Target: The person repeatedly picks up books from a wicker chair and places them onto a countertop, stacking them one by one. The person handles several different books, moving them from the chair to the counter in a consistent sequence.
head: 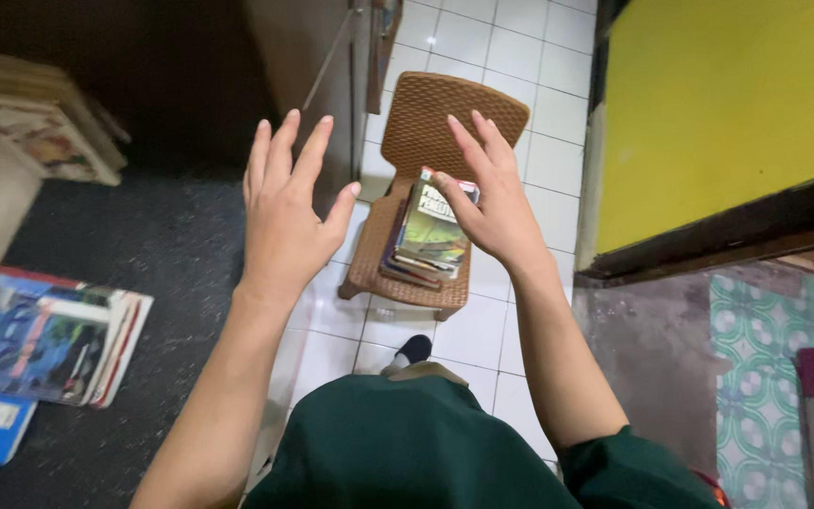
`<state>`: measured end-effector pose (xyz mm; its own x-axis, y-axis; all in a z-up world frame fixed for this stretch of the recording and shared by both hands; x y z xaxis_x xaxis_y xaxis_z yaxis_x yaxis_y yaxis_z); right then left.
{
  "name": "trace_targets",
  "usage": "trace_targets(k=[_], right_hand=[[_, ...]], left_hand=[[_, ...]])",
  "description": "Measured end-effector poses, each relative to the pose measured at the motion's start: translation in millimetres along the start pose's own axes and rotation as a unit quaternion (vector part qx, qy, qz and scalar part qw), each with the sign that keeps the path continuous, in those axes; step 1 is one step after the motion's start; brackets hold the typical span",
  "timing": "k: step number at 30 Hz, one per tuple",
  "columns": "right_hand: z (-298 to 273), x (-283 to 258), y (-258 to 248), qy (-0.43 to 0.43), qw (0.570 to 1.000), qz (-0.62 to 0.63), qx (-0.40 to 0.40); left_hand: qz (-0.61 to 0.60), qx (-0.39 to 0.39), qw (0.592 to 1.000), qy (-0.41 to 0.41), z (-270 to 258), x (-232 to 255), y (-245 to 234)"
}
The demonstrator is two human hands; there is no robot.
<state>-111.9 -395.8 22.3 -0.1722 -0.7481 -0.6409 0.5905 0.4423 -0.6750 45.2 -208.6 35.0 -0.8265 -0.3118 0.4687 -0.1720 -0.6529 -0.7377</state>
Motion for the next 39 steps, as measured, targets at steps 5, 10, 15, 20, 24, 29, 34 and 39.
trace_targets(k=[5, 10, 15, 20, 24, 29, 34, 39], right_hand=[[11.8, 80.7, -30.3, 0.060, 0.998, 0.018, 0.004], [19.9, 167.5, -23.2, 0.087, 0.996, 0.015, 0.003], [19.5, 269.6, 21.4, 0.135, 0.991, 0.025, -0.004], [5.6, 373.1, 89.3, 0.241, 0.969, 0.042, -0.033], [1.6, 440.0, 141.9, 0.280, 0.957, 0.027, -0.072], [14.3, 500.1, 200.0, 0.313, 0.941, -0.030, -0.127], [15.2, 521.8, 229.2, 0.338, 0.906, -0.101, -0.232], [16.9, 519.2, 228.9, 0.323, 0.912, -0.117, -0.224]], left_hand=[[-0.013, -0.020, 1.000, 0.009, 38.5, 15.5, 70.9], [-0.017, -0.058, 0.998, -0.002, 65.3, 13.4, 143.4], [-0.016, -0.116, 0.993, -0.008, 84.2, -11.5, 227.8], [-0.039, -0.201, 0.978, -0.041, 89.1, -55.7, 337.2], [-0.093, -0.240, 0.965, -0.041, 88.9, -84.9, 415.5], [0.000, -0.336, 0.940, -0.052, 84.8, -119.2, 497.8], [0.025, -0.372, 0.927, -0.042, 71.5, -135.3, 530.7], [-0.145, -0.392, 0.898, -0.136, 38.2, -144.0, 565.2]])
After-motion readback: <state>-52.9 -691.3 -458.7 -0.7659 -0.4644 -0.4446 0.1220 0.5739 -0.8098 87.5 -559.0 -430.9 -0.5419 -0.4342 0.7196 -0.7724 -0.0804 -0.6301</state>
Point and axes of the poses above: each hand's wrist, its own z-axis towards the middle knuckle, its own y-axis out of the palm, x = y × z, the point moved 5 cm from there along z, towards the middle knuckle, and after that the axes turned 6 degrees about z, right-handed, at the moved point
